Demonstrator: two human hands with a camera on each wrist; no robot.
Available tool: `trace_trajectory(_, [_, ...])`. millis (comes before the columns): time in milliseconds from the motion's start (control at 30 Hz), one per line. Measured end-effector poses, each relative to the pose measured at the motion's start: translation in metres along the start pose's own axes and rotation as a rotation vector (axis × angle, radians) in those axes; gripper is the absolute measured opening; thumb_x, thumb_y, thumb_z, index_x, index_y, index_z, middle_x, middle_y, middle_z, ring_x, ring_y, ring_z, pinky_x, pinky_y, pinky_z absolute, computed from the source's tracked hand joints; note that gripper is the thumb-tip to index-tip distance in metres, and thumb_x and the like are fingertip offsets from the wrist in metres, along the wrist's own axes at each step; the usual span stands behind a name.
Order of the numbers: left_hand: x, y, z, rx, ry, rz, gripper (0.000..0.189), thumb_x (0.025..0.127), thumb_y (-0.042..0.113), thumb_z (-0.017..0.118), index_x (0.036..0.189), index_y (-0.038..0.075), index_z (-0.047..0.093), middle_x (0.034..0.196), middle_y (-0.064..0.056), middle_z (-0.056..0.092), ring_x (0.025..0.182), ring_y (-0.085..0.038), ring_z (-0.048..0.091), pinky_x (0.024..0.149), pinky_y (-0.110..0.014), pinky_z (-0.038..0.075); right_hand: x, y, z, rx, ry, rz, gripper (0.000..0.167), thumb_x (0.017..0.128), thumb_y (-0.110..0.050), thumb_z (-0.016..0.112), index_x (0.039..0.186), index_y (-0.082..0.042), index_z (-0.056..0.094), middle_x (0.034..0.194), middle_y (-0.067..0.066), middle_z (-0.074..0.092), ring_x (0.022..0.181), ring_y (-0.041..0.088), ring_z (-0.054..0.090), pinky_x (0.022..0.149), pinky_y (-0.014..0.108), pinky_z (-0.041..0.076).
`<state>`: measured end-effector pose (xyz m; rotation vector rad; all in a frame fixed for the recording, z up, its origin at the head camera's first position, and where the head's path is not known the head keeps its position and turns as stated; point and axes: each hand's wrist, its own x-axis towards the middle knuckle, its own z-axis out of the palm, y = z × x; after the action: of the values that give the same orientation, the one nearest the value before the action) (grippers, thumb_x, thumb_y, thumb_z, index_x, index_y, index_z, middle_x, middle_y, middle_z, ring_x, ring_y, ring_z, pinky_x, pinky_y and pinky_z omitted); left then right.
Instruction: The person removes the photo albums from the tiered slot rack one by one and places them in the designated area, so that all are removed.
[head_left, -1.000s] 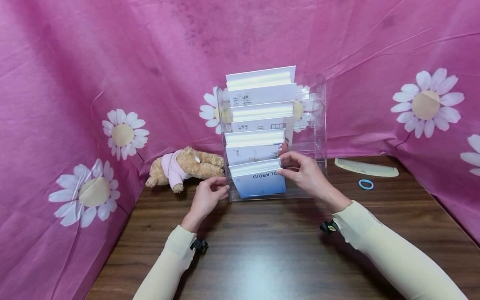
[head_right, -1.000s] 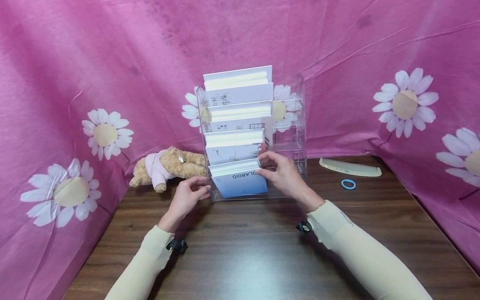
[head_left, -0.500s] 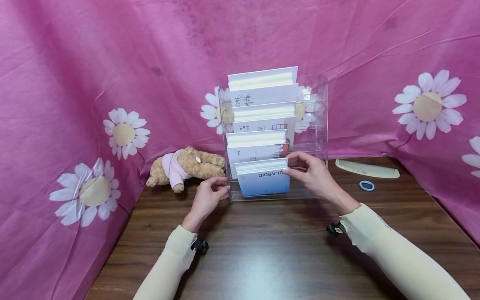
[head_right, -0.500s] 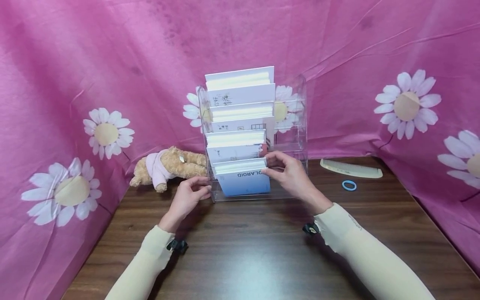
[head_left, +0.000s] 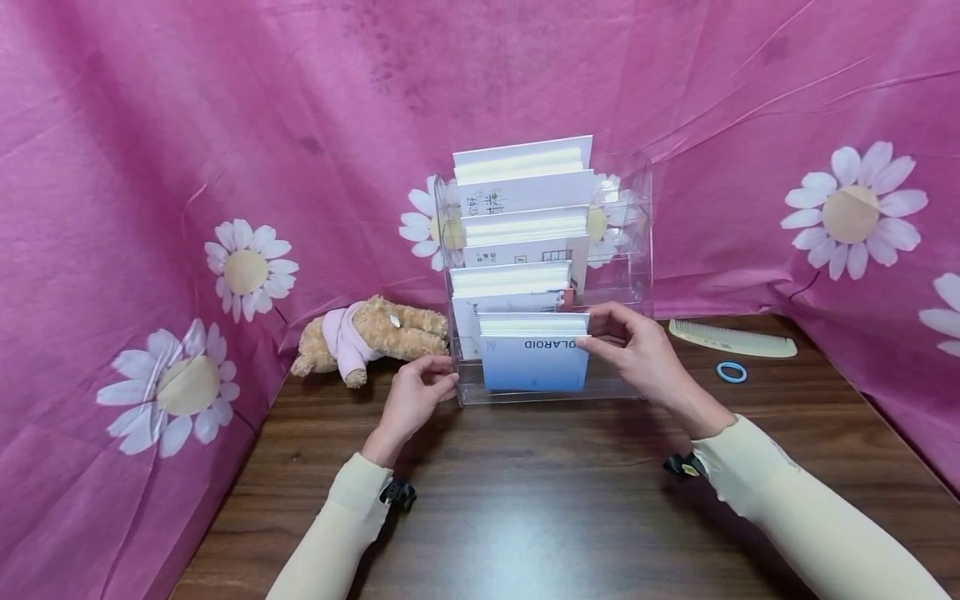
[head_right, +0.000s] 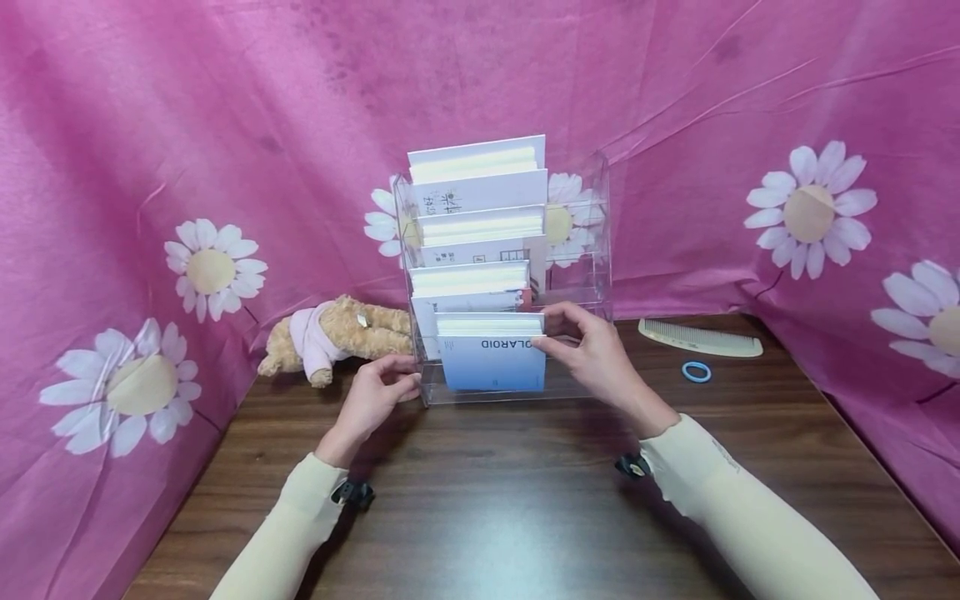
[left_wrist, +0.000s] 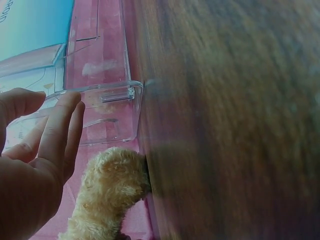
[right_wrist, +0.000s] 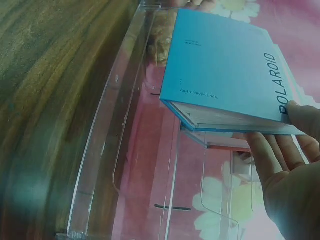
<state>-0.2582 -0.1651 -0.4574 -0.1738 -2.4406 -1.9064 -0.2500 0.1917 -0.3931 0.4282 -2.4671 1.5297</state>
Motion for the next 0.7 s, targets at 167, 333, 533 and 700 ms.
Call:
trace_trajectory(167, [0.001, -0.001, 0.001, -0.026, -0.007, -0.008, 0.03, 0.099, -0.008, 0.075, 0.129, -0.011, 0.075, 0.118, -0.03, 0.076, 0.094, -0.019, 0.077, 0.082, -0.025, 0.074, -0.005, -0.002, -0.007, -0.005, 0.018, -0.008, 0.031, 0.101, -0.016, 0.086, 0.128, -0.006, 0.074, 0.113, 0.018, 0.079, 0.091, -0.002, 0.072, 0.076, 0.013, 0.064])
trace_trajectory(333, [0.0, 0.001, 0.001, -0.022, -0.007, -0.002, 0.03, 0.099, -0.008, 0.075, 0.129, -0.01, 0.075, 0.117, -0.03, 0.076, 0.091, -0.014, 0.075, 0.082, -0.025, 0.074, -0.012, -0.003, -0.018, -0.018, 0.038, -0.01, 0.03, 0.1, -0.014, 0.086, 0.126, -0.006, 0.074, 0.1, 0.005, 0.079, 0.083, 0.001, 0.071, 0.068, 0.016, 0.063])
trace_trajectory(533, [-0.002, 0.0, 0.001, -0.012, -0.005, 0.005, 0.029, 0.1, -0.007, 0.075, 0.129, -0.01, 0.075, 0.118, -0.03, 0.076, 0.094, -0.019, 0.077, 0.083, -0.027, 0.074, -0.025, 0.002, -0.032, -0.038, 0.083, -0.001, 0.032, 0.099, -0.012, 0.087, 0.127, -0.005, 0.074, 0.094, -0.012, 0.075, 0.082, 0.0, 0.07, 0.067, 0.015, 0.062])
trace_trajectory(700, [-0.003, 0.001, 0.001, -0.018, 0.004, 0.004, 0.028, 0.1, -0.006, 0.075, 0.128, -0.011, 0.075, 0.116, -0.03, 0.077, 0.094, -0.02, 0.077, 0.083, -0.028, 0.074, -0.036, 0.005, -0.047, -0.094, 0.136, -0.018, 0.033, 0.099, -0.011, 0.087, 0.129, -0.005, 0.074, 0.096, -0.021, 0.072, 0.085, -0.004, 0.068, 0.071, 0.01, 0.059])
